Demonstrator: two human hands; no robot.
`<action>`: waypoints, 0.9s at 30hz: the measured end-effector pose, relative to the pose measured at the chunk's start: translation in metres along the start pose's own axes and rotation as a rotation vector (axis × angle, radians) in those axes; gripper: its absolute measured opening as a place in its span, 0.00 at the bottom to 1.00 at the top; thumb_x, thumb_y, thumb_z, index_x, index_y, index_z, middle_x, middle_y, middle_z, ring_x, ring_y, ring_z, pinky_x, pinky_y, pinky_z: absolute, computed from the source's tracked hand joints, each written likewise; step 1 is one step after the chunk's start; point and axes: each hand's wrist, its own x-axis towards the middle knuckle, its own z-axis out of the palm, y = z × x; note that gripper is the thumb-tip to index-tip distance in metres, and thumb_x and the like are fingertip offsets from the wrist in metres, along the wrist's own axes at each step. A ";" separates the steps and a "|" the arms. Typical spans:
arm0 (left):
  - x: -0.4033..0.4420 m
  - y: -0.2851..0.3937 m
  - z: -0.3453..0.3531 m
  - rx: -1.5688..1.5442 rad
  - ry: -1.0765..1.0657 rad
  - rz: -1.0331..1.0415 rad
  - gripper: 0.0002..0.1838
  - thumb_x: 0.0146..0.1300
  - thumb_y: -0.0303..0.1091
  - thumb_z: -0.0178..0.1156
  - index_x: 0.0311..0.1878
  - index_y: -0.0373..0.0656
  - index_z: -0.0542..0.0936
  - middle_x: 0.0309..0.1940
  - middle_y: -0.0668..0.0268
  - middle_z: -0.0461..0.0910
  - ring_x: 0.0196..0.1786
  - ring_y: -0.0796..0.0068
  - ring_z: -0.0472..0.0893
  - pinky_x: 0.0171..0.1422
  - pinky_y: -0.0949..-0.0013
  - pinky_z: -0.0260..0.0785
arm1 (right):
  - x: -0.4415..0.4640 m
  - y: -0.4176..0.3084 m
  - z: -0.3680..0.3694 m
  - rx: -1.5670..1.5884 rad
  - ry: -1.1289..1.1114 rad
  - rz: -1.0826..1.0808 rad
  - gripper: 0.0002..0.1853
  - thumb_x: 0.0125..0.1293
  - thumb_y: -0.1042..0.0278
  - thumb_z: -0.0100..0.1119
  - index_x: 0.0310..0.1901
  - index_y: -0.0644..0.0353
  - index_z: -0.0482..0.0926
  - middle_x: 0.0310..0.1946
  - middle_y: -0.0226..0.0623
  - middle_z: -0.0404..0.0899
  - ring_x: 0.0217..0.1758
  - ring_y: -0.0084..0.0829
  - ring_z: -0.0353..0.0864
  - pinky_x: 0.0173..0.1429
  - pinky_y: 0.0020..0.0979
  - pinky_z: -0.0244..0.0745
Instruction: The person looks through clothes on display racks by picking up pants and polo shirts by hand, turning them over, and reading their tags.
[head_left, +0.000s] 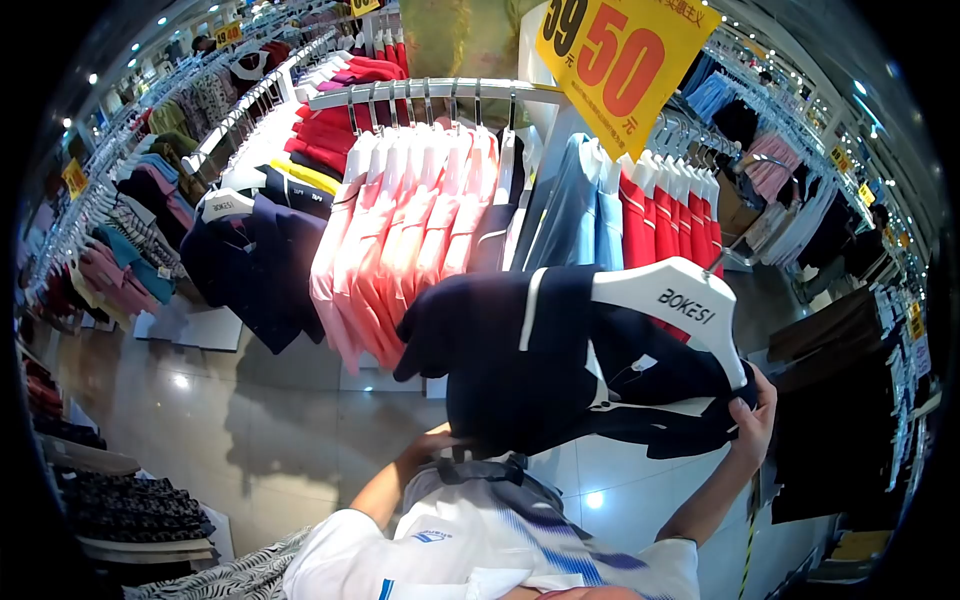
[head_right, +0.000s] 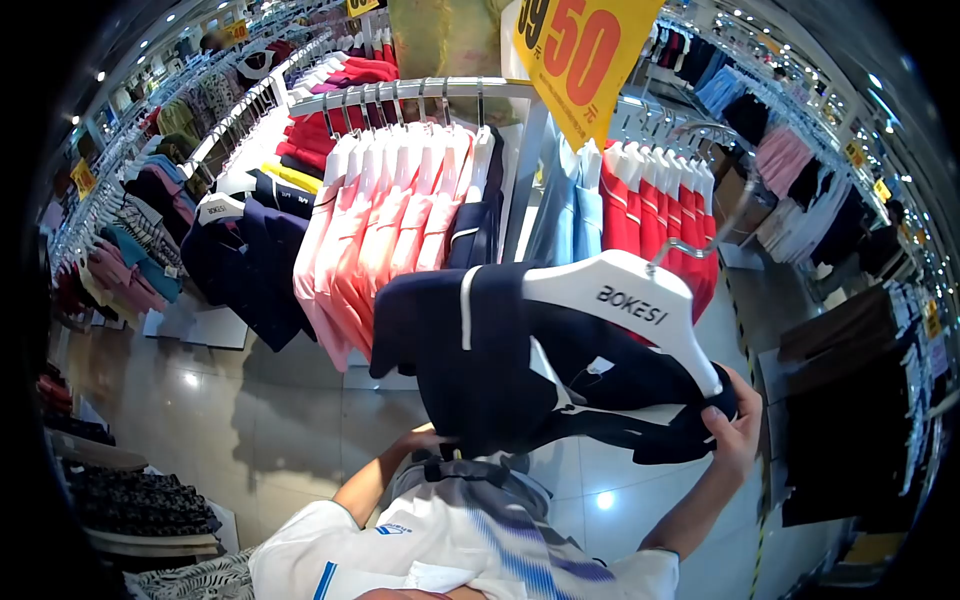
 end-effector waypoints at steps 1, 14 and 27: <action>-0.004 -0.008 -0.003 -0.009 0.042 0.007 0.18 0.61 0.37 0.65 0.51 0.38 0.79 0.43 0.65 0.81 0.46 0.77 0.78 0.52 0.70 0.71 | 0.004 -0.004 0.007 -0.026 -0.047 -0.001 0.32 0.53 0.62 0.68 0.57 0.71 0.71 0.50 0.43 0.77 0.54 0.31 0.76 0.62 0.31 0.65; -0.062 0.068 0.013 0.293 0.178 -0.100 0.19 0.67 0.44 0.57 0.53 0.39 0.78 0.39 0.67 0.82 0.42 0.80 0.76 0.49 0.73 0.69 | 0.007 -0.025 0.017 -0.574 0.006 -0.158 0.25 0.50 0.66 0.64 0.51 0.67 0.77 0.40 0.40 0.80 0.42 0.28 0.77 0.52 0.28 0.67; -0.005 0.114 0.078 0.114 -0.029 0.276 0.20 0.69 0.36 0.56 0.60 0.38 0.72 0.48 0.69 0.78 0.47 0.79 0.75 0.57 0.74 0.68 | 0.033 -0.044 0.138 -0.945 0.089 -0.313 0.20 0.60 0.72 0.62 0.54 0.63 0.74 0.35 0.49 0.79 0.35 0.51 0.80 0.39 0.41 0.74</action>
